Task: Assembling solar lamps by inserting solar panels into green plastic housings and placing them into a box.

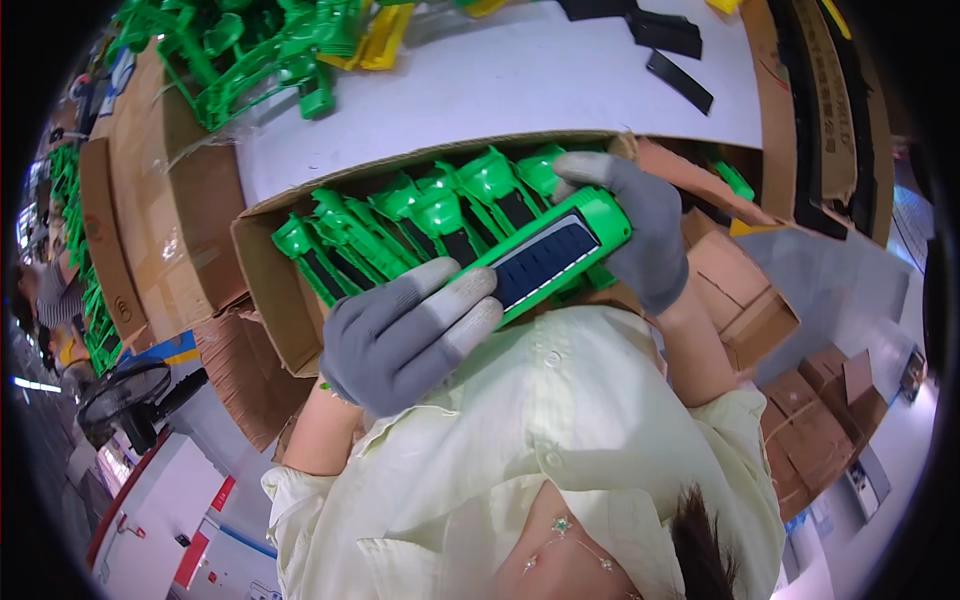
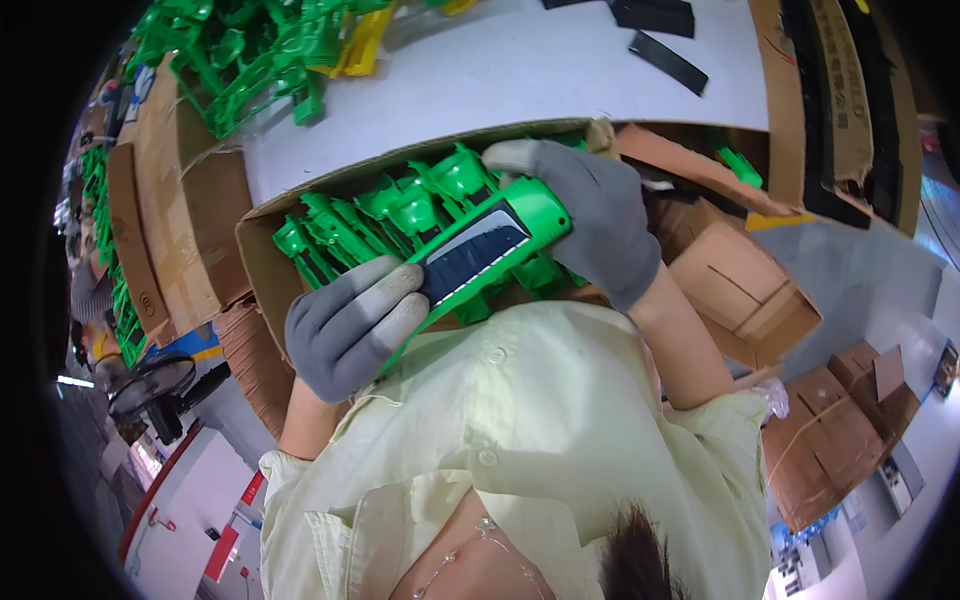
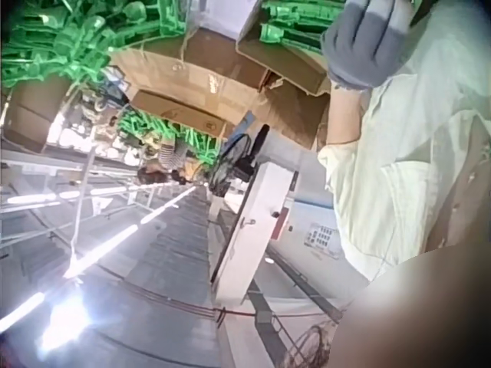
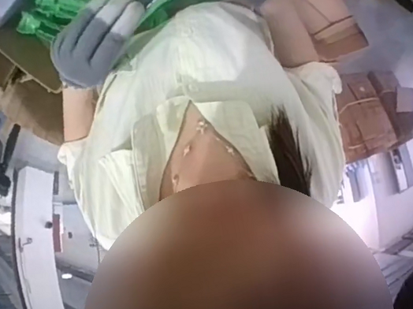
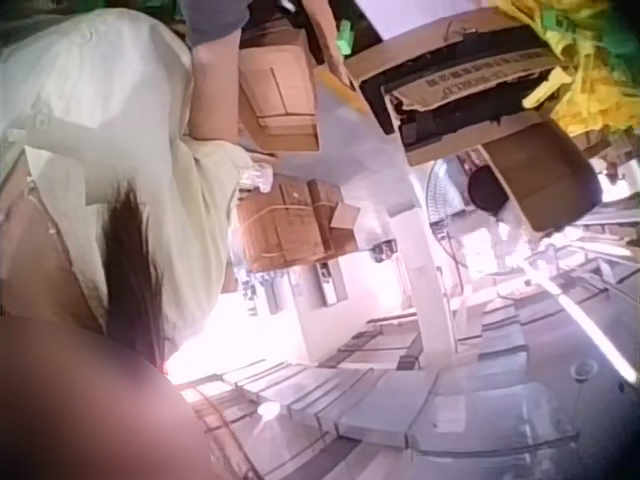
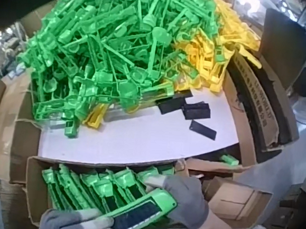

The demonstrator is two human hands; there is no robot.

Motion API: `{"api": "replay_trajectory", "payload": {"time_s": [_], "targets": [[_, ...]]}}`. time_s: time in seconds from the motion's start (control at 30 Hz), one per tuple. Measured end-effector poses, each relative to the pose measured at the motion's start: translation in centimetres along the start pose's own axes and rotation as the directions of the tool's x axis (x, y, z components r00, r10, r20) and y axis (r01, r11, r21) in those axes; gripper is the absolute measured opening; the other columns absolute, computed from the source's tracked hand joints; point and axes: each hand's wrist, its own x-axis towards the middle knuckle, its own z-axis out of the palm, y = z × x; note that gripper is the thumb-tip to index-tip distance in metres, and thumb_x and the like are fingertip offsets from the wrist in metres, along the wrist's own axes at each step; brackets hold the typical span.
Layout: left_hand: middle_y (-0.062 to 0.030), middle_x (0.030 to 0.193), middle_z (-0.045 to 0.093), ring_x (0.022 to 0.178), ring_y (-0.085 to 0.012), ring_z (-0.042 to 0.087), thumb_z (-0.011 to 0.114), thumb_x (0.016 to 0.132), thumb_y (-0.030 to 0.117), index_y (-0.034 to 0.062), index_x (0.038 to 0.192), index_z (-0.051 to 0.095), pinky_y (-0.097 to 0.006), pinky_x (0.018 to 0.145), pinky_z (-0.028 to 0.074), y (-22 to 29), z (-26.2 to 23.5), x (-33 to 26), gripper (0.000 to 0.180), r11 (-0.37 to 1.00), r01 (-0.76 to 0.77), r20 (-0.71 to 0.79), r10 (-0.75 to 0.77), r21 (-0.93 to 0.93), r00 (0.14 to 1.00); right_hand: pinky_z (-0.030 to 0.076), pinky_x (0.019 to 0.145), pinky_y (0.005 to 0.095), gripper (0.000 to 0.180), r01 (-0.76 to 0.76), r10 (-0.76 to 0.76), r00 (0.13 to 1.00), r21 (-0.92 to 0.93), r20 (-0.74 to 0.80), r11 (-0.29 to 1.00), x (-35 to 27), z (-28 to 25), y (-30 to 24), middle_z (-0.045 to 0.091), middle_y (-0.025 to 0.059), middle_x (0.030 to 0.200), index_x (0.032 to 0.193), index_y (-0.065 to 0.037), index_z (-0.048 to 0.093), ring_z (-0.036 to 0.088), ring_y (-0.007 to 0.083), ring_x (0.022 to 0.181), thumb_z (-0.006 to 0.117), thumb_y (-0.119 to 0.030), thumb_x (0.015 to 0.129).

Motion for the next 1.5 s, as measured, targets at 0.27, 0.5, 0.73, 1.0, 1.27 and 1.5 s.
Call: {"api": "replay_trajectory", "payload": {"time_s": [0.27,0.5,0.73,1.0,1.27,1.5], "targets": [[-0.0112,0.087,0.066,0.063,-0.0103,0.059,0.066,0.076,0.003,0.0012,0.09,0.056,-0.02,0.051,0.045,-7.2,-9.8,-6.0,0.017,0.043,0.766,0.379,-0.85,-0.641,0.365,0.042,0.067,0.021,0.056,-0.463,0.477,0.875,0.44,0.085,0.769,-1.7,-0.5,1.1,0.057,0.0048,0.086,0.117,0.0,0.051,0.05,0.0083,0.075,0.069,-0.005,0.064],[-0.0066,0.078,0.063,0.06,-0.0138,0.061,0.071,0.073,0.014,0.0091,0.103,0.06,-0.027,0.051,0.048,-10.3,-7.7,-4.6,0.032,0.154,0.978,0.651,-0.759,0.14,0.027,0.041,0.067,0.0201,0.052,-0.5,0.501,0.859,0.385,0.108,0.776,-0.6,-1.2,1.5,0.057,0.005,0.086,0.118,-0.001,0.05,0.05,0.0075,0.075,0.068,-0.011,0.07],[-0.0139,0.102,0.064,0.091,-0.0309,0.061,0.073,0.069,0.021,0.0146,0.12,0.055,-0.04,0.078,0.048,-19.2,-5.5,2.7,0.054,0.747,0.567,0.062,-0.622,0.346,0.781,0.042,0.061,0.0191,0.033,-0.509,0.492,0.84,-0.016,-0.229,0.861,1.4,-5.3,4.8,0.06,-0.0016,0.08,0.109,-0.007,0.061,0.048,0.004,0.067,0.069,-0.017,0.078],[-0.0156,0.106,0.06,0.095,-0.0344,0.058,0.077,0.063,0.021,0.0243,0.138,0.032,-0.042,0.076,0.048,-24.0,-2.7,5.9,0.088,0.782,0.446,0.224,-0.574,0.435,0.788,0.044,0.06,0.0254,0.029,-0.48,0.409,0.877,-0.446,-0.253,0.755,2.2,-9.2,11.1,0.06,0.0007,0.089,0.104,-0.013,0.061,0.054,0.0127,0.062,0.069,-0.021,0.077],[-0.0093,0.096,0.061,0.081,-0.0227,0.061,0.065,0.078,0.017,0.0094,0.108,0.057,-0.03,0.071,0.048,-18.8,-10.3,4.4,0.032,0.728,0.619,-0.104,-0.62,0.293,0.778,0.05,0.072,0.0362,0.033,-0.259,0.358,0.934,-0.707,-0.009,0.658,4.5,-8.6,13.1,0.06,0.0023,0.1,0.103,-0.013,0.061,0.062,0.0276,0.084,0.067,-0.03,0.076],[-0.0149,0.099,0.06,0.081,-0.0212,0.062,0.055,0.078,0.006,-0.0019,0.122,0.048,-0.028,0.072,0.051,-10.1,-5.5,2.8,0.045,0.356,0.519,-0.025,-0.842,-0.777,0.54,0.049,0.064,0.0315,0.023,-0.234,0.211,0.972,-0.582,-0.108,0.779,4.3,-8.5,11.5,0.062,0.0057,0.089,0.096,-0.01,0.061,0.063,0.0238,0.074,0.067,-0.021,0.077]]}}
